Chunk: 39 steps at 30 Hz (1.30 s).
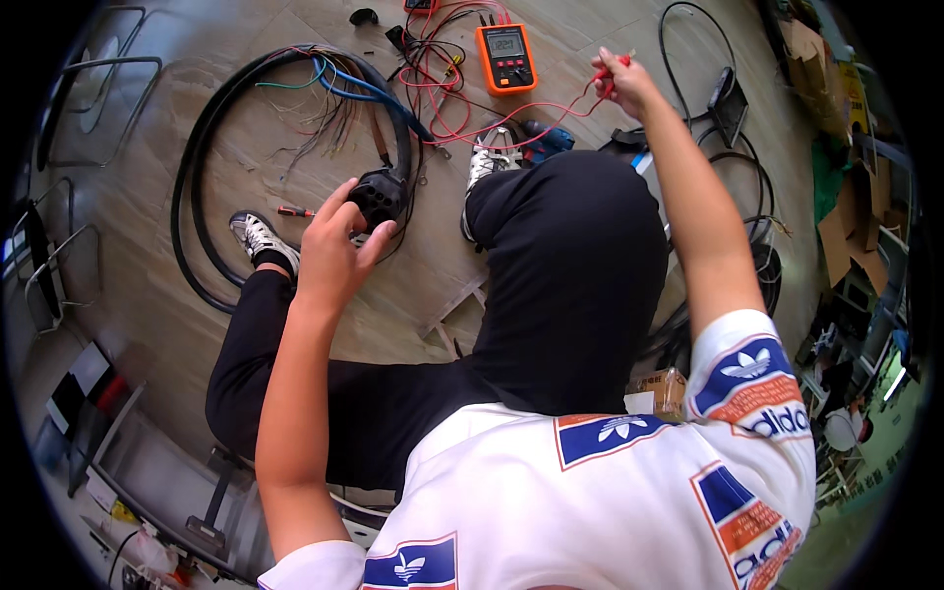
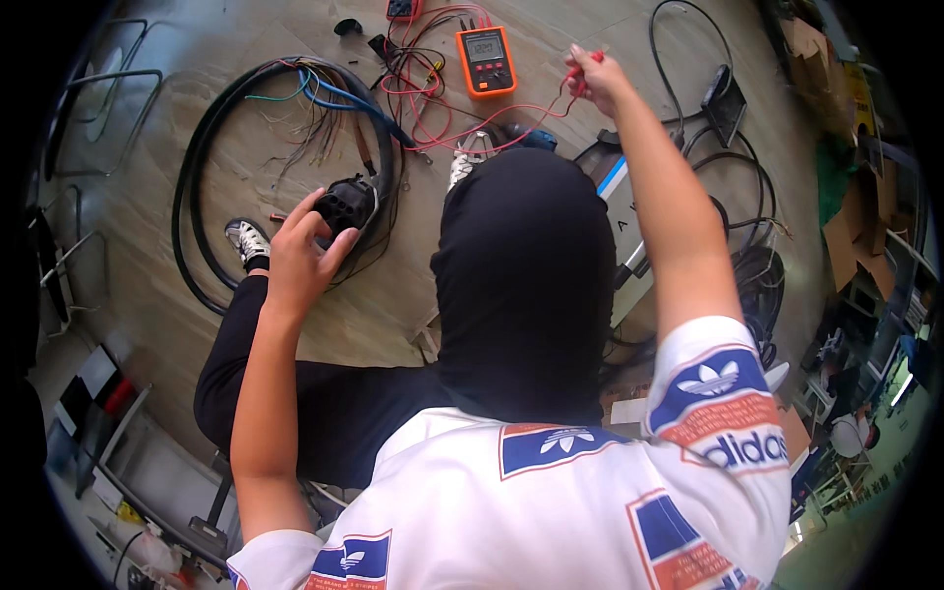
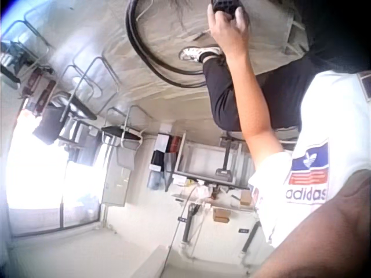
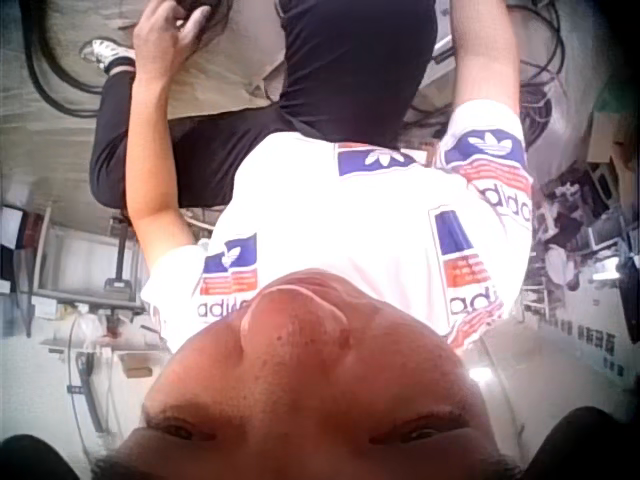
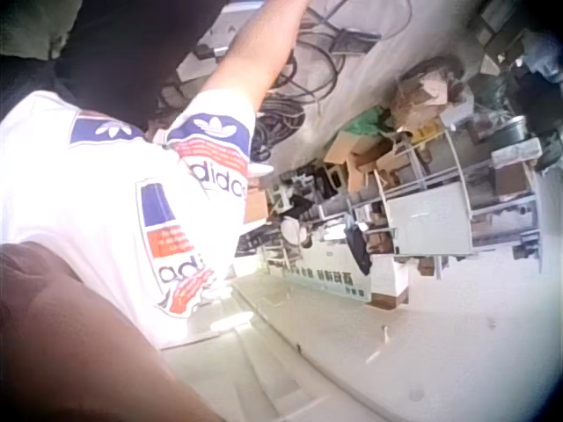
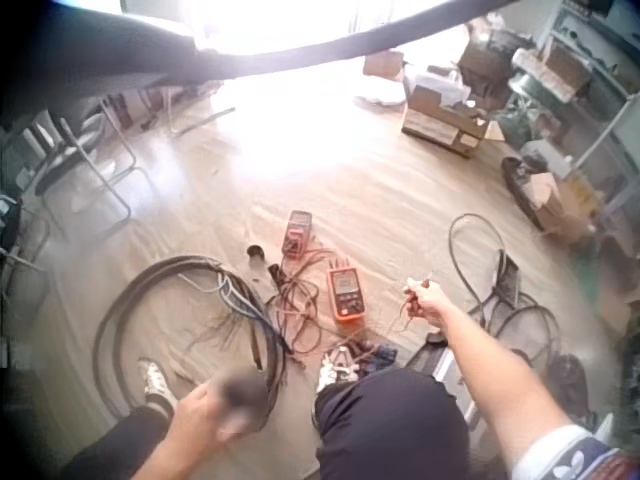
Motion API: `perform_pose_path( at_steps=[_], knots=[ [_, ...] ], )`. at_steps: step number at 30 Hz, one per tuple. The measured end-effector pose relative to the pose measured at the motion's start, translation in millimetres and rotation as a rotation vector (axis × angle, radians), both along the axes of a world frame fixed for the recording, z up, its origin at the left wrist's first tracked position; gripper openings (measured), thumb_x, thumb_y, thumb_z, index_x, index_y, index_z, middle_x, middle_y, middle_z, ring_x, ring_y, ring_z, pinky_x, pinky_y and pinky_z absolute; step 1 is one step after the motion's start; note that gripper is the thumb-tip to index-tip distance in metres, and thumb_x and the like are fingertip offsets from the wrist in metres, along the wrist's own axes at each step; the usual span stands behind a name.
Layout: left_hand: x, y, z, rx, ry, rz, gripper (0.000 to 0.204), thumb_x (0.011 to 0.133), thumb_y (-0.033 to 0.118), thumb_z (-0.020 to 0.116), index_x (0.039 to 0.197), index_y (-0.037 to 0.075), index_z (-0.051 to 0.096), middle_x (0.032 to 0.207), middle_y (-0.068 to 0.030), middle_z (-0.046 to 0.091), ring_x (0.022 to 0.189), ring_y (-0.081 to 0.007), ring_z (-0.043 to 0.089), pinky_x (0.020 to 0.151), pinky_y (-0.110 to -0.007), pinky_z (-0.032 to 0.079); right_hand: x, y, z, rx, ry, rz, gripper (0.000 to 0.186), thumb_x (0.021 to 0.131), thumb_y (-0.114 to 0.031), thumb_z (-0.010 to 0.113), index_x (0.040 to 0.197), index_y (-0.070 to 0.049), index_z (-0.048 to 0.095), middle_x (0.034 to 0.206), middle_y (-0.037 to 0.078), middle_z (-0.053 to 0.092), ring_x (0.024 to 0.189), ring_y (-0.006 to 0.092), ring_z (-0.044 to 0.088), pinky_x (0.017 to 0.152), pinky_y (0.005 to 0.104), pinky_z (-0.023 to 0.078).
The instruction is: The person works on a large cable connector by handling the wiring inside the housing, checking the connections, and using a multimeter to test the circuits.
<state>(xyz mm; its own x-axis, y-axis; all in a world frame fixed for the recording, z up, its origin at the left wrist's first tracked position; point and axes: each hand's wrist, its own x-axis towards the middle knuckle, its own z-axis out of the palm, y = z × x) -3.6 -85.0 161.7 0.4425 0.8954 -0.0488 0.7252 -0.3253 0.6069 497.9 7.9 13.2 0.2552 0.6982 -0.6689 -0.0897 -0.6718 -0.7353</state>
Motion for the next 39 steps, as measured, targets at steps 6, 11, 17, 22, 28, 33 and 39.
perform_pose_path(
  at_steps=[6,11,17,22,28,33,39],
  knots=[
    [42,31,7,-0.102,0.137,0.087,0.066,0.071,0.033,0.09,0.118,0.001,0.057,0.105,-0.0206,0.061,0.1,-0.0396,0.063,0.09,-0.044,0.053,29,-49,-129,-0.138,-0.08,-0.353,0.021,0.093,-0.019,0.074,0.107,-0.01,0.06,0.083,0.005,0.068,0.066,0.0157,0.067,0.055,0.0335,0.055],
    [56,62,9,-0.47,0.47,0.015,0.077,0.066,0.03,0.089,0.134,0.008,0.061,0.128,-0.0276,0.053,0.111,-0.0409,0.062,0.098,-0.043,0.051,28,-56,-172,-0.256,-0.162,-0.414,0.027,0.09,-0.012,0.075,0.109,-0.01,0.056,0.083,0.005,0.068,0.065,0.0154,0.067,0.057,0.034,0.053],
    [38,74,10,-0.582,0.383,-0.016,0.07,0.064,0.016,0.083,0.13,0.005,0.061,0.114,-0.0221,0.068,0.106,-0.0399,0.067,0.098,-0.04,0.053,43,-58,-176,-0.433,-0.716,0.147,0.074,0.08,-0.04,0.079,0.137,0.0,0.053,0.113,0.022,0.072,0.105,0.0371,0.071,0.089,0.0448,0.056],
    [7,35,50,-0.554,0.25,0.133,0.068,0.063,0.015,0.078,0.128,0.003,0.063,0.113,-0.0198,0.068,0.107,-0.036,0.066,0.096,-0.039,0.051,63,-25,-109,0.006,-0.69,0.032,0.076,0.081,-0.044,0.08,0.136,0.002,0.057,0.132,0.023,0.064,0.125,0.0327,0.062,0.103,0.0412,0.05],
    [-73,-7,112,-0.567,0.087,-0.017,0.068,0.061,0.009,0.078,0.127,0.003,0.064,0.12,-0.0134,0.064,0.117,-0.0272,0.06,0.105,-0.035,0.044,-30,42,125,0.544,-0.446,0.166,0.031,0.101,-0.03,0.063,0.112,-0.001,0.067,0.093,0.003,0.066,0.085,0.01,0.059,0.077,0.028,0.049],
    [-108,-25,139,-0.571,0.008,-0.171,0.064,0.059,0.009,0.075,0.123,0.003,0.065,0.115,-0.0136,0.062,0.111,-0.0306,0.061,0.1,-0.036,0.048,-187,5,265,0.728,-0.255,0.687,0.033,0.098,-0.021,0.066,0.121,0.004,0.062,0.109,0.009,0.068,0.097,0.0135,0.062,0.08,0.0282,0.05],
    [-132,-30,164,-0.518,-0.068,-0.214,0.068,0.06,0.011,0.077,0.125,-0.002,0.065,0.121,-0.0132,0.059,0.113,-0.0258,0.06,0.102,-0.034,0.046,-314,-97,261,0.618,-0.387,1.414,0.059,0.09,-0.028,0.076,0.137,0.0,0.054,0.12,0.022,0.068,0.107,0.0334,0.068,0.095,0.0399,0.055]
  ],
)
